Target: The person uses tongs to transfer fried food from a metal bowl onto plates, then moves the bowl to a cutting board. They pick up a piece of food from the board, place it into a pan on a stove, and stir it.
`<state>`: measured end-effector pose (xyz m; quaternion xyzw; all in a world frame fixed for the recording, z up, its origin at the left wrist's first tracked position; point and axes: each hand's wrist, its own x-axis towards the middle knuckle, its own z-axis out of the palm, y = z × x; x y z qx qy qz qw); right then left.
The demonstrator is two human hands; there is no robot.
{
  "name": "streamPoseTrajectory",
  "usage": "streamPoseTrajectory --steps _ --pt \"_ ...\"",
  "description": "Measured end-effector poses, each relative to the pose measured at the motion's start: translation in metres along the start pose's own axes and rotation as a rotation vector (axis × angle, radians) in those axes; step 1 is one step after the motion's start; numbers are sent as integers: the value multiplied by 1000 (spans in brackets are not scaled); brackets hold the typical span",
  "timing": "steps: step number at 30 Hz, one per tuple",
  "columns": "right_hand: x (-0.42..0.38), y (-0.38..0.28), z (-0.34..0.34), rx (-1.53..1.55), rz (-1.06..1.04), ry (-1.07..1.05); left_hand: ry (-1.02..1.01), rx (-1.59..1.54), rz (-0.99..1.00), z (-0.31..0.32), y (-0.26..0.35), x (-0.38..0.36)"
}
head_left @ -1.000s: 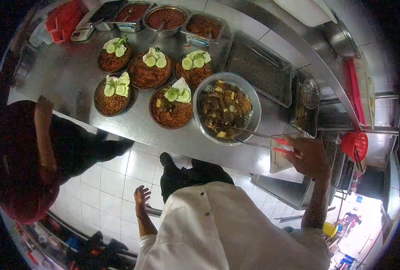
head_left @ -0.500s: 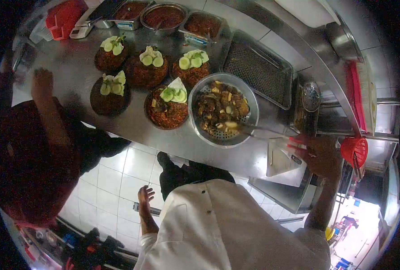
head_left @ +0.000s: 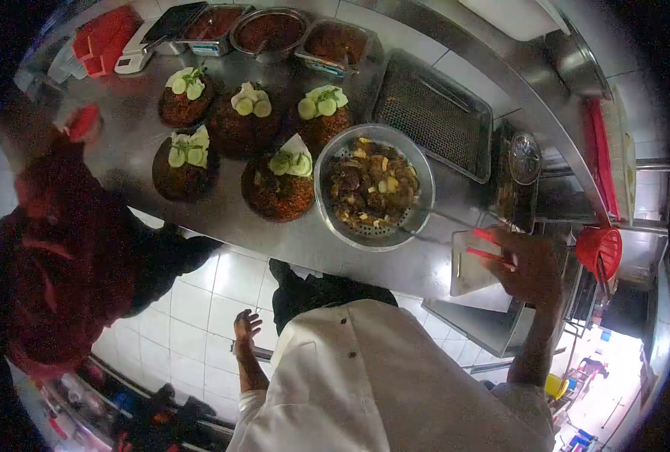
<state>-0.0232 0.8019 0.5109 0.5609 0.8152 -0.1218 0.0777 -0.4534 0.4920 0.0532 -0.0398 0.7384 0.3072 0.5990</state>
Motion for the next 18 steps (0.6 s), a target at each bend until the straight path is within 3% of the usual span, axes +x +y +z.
streamPoseTrajectory --steps 6,9,18 --pt "20 -16 17 -6 -17 -173 -10 -12 -23 -4 -9 4" --pt "10 -11 22 -46 -114 -77 -23 -13 20 -8 -2 1" --pt "1 -28 15 -110 -96 -10 -16 -7 1 -21 7 16"
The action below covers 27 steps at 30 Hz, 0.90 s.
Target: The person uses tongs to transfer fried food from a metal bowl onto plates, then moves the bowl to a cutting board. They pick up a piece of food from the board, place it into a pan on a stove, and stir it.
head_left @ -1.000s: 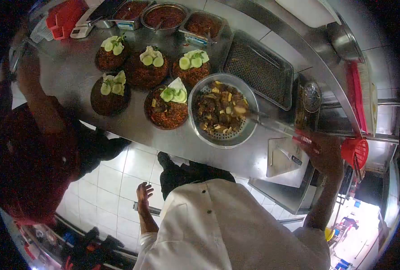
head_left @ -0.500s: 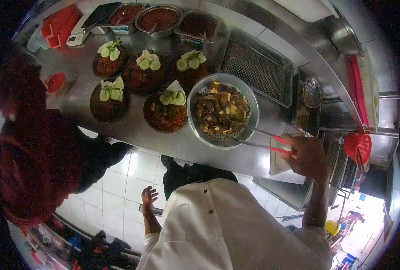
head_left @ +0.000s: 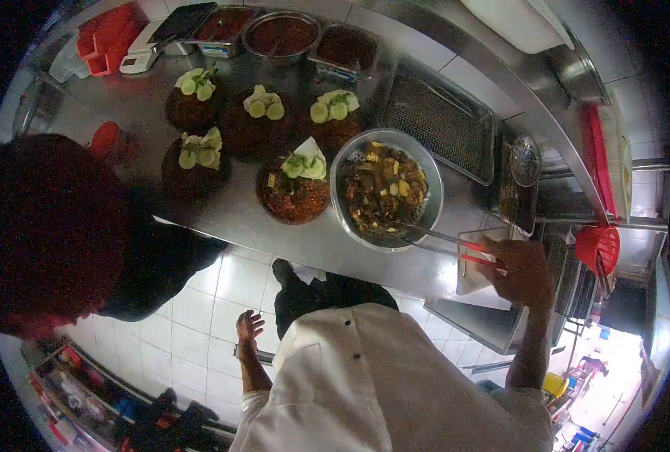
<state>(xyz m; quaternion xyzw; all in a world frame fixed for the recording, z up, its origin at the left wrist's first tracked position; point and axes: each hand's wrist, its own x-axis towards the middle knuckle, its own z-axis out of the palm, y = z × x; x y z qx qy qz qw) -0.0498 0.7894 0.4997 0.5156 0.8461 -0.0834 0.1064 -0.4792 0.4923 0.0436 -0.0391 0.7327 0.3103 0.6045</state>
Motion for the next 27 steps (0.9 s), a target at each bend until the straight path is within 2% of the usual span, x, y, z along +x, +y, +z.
streamPoseTrajectory --steps 3,5,6,7,9,12,15,18,22,25,27 --pt "-6 -11 -11 143 96 68 -45 -47 69 -7 4 -8" --pt "2 -27 -20 167 131 26 -6 14 -21 -6 9 -2" --pt "8 -36 -22 178 150 5 -37 5 27 -10 6 -1" --pt "13 -42 -19 144 103 11 -69 -4 75 -14 3 -2" --pt "28 -53 -8 70 8 23 -54 0 30 -17 10 1" --pt "58 -79 6 212 -72 107 -47 3 11 -27 13 6" --pt "81 -90 21 117 -228 247 -32 -17 28 -40 11 12" --pt "92 -109 20 -178 -304 315 6 -47 50 -50 6 11" --pt "103 -135 23 -314 -252 266 -7 -59 26 -63 -21 23" --pt "103 -156 29 -410 -255 245 -55 -17 102 -59 -35 11" --pt "104 -165 35 -415 -270 221 -33 -35 5 -53 -35 11"
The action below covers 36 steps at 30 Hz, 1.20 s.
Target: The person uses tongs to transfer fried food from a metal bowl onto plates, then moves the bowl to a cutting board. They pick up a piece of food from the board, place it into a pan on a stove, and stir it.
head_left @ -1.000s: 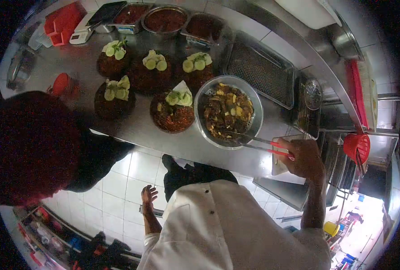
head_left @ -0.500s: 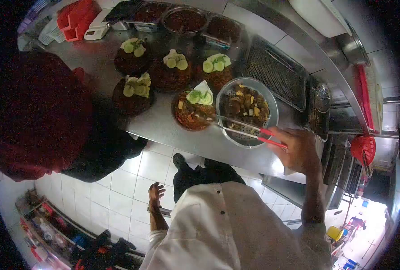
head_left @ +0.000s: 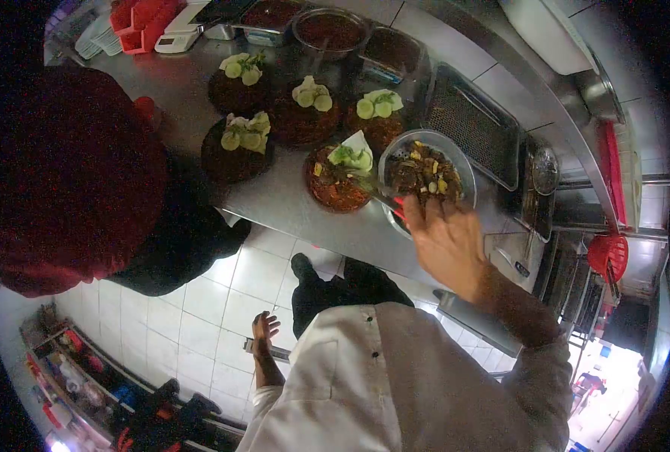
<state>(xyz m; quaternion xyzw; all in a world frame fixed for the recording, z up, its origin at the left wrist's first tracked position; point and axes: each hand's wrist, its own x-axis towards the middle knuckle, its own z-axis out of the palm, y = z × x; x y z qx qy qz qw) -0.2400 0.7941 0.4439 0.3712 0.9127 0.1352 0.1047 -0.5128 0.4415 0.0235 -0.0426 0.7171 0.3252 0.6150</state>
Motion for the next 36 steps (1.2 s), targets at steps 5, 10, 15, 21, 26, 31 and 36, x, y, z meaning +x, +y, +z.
streamPoseTrajectory --steps 5,10,15,21,26,31,36 --pt "1 -12 -9 -58 -11 -59 14 -35 -34 6 -1 -1" --pt "-6 -17 -20 2 43 -111 33 -20 -30 2 7 7" --pt "-32 16 -39 120 96 -161 31 -19 2 -1 18 3" --pt "-56 84 -85 584 843 -192 56 34 -4 8 32 -11" --pt "-117 144 -32 646 831 -194 40 36 -38 17 22 -11" --pt "-126 152 -15 626 701 -303 40 71 -50 35 35 -21" --pt "-116 152 14 783 615 -265 -32 57 100 47 41 -23"
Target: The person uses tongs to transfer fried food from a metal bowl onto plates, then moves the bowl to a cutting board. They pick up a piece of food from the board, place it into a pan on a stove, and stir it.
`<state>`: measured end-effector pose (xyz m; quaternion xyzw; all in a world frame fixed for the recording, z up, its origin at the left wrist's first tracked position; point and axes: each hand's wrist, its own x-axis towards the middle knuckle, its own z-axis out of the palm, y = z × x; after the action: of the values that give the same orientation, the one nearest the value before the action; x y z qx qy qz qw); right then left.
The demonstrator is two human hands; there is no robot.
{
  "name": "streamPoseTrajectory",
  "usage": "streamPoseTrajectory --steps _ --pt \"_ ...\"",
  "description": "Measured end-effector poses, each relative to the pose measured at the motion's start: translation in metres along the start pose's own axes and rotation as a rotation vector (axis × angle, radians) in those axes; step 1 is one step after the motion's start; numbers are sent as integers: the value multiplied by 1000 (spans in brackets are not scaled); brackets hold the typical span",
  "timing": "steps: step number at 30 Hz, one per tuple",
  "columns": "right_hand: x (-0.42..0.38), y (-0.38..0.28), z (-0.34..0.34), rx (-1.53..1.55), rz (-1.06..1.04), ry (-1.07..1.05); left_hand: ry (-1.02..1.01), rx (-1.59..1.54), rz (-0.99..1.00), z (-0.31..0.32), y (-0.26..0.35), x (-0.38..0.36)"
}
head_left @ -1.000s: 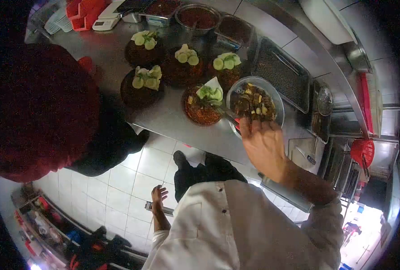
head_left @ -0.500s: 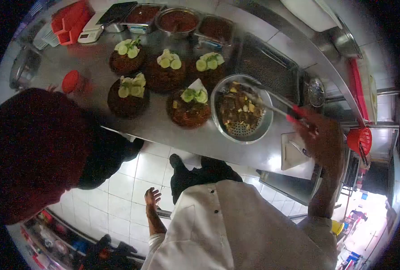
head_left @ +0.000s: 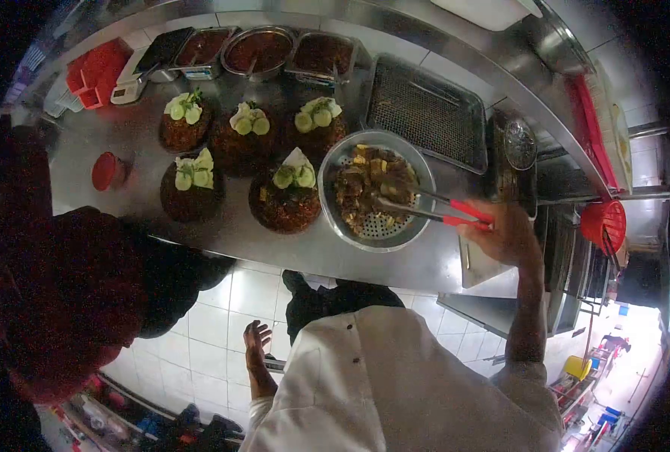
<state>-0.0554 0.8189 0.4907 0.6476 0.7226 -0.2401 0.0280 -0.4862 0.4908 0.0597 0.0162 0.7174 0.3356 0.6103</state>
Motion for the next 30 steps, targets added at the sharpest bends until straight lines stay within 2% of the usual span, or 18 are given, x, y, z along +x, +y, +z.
streamPoseTrajectory --steps 2,6,7,8,9,10,11,12,15,21,24,25,27,30 --pt "4 5 5 23 -59 -7 -34 -21 60 2 -1 4" --pt "10 -7 1 -50 -113 9 67 -63 -37 25 7 6" --pt "14 -14 2 -105 -112 -11 53 -61 -54 26 -2 14" --pt "17 -22 4 -159 -112 -28 0 -71 11 26 -12 13" --pt "21 -26 5 -212 -115 -47 23 -65 -28 32 -17 14" --pt "23 -25 6 -221 -147 -21 46 -59 -67 35 -24 19" --pt "23 -22 7 -231 -179 6 -44 -114 25 33 -35 16" --pt "22 -19 7 -242 -210 34 -49 -147 -23 37 -34 15" --pt "20 0 -2 -163 -243 72 57 -103 -54 51 -44 3" --pt "20 35 -10 41 -19 57 99 -30 -93 61 -54 -19" --pt "21 55 -3 98 -142 115 83 -75 -43 59 -49 -24" --pt "21 53 -4 171 -79 67 87 -101 -107 56 -49 -16" --pt "25 42 -5 316 29 -34 90 -110 -82 53 -44 -12" --pt "33 12 2 480 -45 -7 124 -124 -14 50 -29 -13"
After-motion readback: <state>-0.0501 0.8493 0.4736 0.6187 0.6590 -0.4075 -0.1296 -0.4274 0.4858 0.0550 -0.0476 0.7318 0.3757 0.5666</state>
